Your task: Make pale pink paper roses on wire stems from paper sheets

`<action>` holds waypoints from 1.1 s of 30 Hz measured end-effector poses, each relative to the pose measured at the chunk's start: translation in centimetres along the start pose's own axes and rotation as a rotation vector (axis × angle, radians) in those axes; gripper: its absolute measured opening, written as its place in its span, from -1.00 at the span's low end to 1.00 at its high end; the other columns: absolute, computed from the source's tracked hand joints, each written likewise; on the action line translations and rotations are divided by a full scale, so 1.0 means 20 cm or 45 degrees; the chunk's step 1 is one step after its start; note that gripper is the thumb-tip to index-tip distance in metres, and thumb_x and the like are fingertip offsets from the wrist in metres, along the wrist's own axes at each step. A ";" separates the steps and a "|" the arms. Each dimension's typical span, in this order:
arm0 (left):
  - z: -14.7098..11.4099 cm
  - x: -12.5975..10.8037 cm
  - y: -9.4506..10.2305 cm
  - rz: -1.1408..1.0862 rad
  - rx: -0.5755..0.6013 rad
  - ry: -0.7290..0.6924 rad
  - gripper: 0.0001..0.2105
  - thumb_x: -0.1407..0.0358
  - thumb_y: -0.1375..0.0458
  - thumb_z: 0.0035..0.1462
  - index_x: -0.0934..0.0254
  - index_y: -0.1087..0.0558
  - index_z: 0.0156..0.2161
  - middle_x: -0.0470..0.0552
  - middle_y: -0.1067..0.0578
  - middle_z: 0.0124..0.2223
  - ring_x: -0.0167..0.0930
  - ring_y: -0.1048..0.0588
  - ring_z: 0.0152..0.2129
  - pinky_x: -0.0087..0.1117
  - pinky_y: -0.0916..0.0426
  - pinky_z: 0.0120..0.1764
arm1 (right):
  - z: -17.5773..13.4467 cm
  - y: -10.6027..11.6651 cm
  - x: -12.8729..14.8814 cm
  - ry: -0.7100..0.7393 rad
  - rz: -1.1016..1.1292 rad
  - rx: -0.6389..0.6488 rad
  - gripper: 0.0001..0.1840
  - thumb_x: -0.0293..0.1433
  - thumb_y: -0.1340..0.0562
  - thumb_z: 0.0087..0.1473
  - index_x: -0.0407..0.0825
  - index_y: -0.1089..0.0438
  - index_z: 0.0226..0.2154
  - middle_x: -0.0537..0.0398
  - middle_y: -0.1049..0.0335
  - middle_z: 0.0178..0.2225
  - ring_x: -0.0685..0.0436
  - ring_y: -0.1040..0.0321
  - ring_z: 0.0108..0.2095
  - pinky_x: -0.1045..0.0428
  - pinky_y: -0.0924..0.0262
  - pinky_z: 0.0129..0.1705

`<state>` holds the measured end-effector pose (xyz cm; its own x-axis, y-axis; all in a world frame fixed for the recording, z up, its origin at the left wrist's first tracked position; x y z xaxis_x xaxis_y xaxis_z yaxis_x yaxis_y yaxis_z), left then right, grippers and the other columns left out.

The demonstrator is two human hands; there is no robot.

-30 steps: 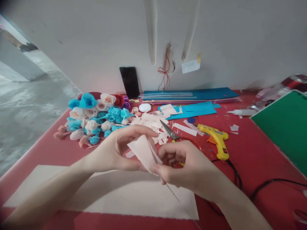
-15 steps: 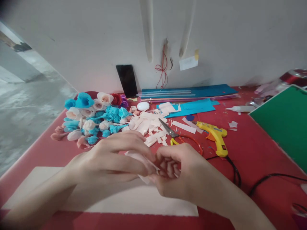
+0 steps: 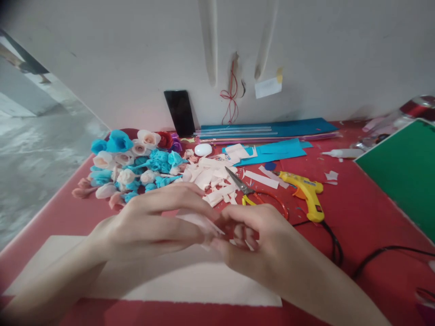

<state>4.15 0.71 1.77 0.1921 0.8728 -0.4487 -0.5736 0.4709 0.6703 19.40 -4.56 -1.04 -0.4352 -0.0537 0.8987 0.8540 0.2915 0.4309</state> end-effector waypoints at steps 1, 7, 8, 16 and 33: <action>0.00 0.00 0.00 0.005 0.002 0.013 -0.85 0.56 -0.11 0.10 0.41 -0.50 -0.25 0.25 -0.52 -0.13 -0.32 -0.50 -0.23 -0.29 -0.42 -0.16 | 0.00 0.00 0.00 0.004 0.003 0.002 -0.83 -0.35 -0.17 0.06 -0.02 -0.39 -0.50 0.20 -0.21 -0.61 0.07 -0.09 -0.62 0.21 0.02 -0.64; 0.00 0.00 0.01 0.080 -0.010 0.060 -0.81 0.61 -0.12 0.05 0.37 -0.51 -0.28 0.18 -0.47 -0.06 -0.39 -0.48 -0.15 -0.46 -0.40 -0.12 | 0.02 0.00 0.02 0.033 0.007 -0.069 -0.83 -0.38 -0.16 0.04 -0.04 -0.39 -0.52 0.21 -0.24 -0.60 0.09 -0.05 -0.63 0.21 0.07 -0.65; 0.00 0.00 0.01 0.107 -0.013 0.063 -0.82 0.59 -0.12 0.06 0.37 -0.51 -0.28 0.17 -0.48 -0.06 -0.40 -0.47 -0.15 -0.46 -0.40 -0.12 | 0.02 0.00 0.03 0.046 0.000 -0.076 -0.82 -0.39 -0.15 0.04 -0.04 -0.39 -0.53 0.22 -0.23 -0.62 0.10 -0.02 -0.65 0.20 0.12 -0.67; 0.00 0.02 0.01 0.266 -0.055 -0.014 -0.90 0.47 -0.19 0.08 0.27 -0.51 -0.29 0.11 -0.49 -0.07 -0.36 -0.45 -0.22 -0.29 -0.35 -0.13 | 0.00 0.00 0.06 0.104 -0.165 -0.010 -0.68 -0.33 -0.08 0.19 -0.08 -0.36 -0.52 0.18 -0.18 -0.62 0.07 -0.08 -0.62 0.17 0.05 -0.62; 0.02 0.00 0.00 0.463 -0.158 -0.253 -0.91 0.47 -0.22 0.05 0.26 -0.47 -0.32 0.01 -0.58 -0.21 -0.44 -0.49 -0.23 -0.35 -0.36 -0.07 | -0.01 0.01 0.01 0.006 -0.063 0.044 -0.68 -0.31 -0.08 0.14 -0.09 -0.29 -0.57 0.16 -0.18 -0.63 0.04 -0.14 -0.59 0.19 -0.04 -0.59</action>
<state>4.59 0.80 1.94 0.1023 0.9926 -0.0659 -0.7216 0.1196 0.6819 19.51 -4.75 -0.70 -0.4753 -0.0733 0.8768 0.8212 0.3209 0.4719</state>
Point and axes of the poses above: each hand's wrist, its own z-axis towards the middle knuckle, its own y-axis out of the back of the hand, x = y × z, the point moved 4 cm from there along z, towards the middle knuckle
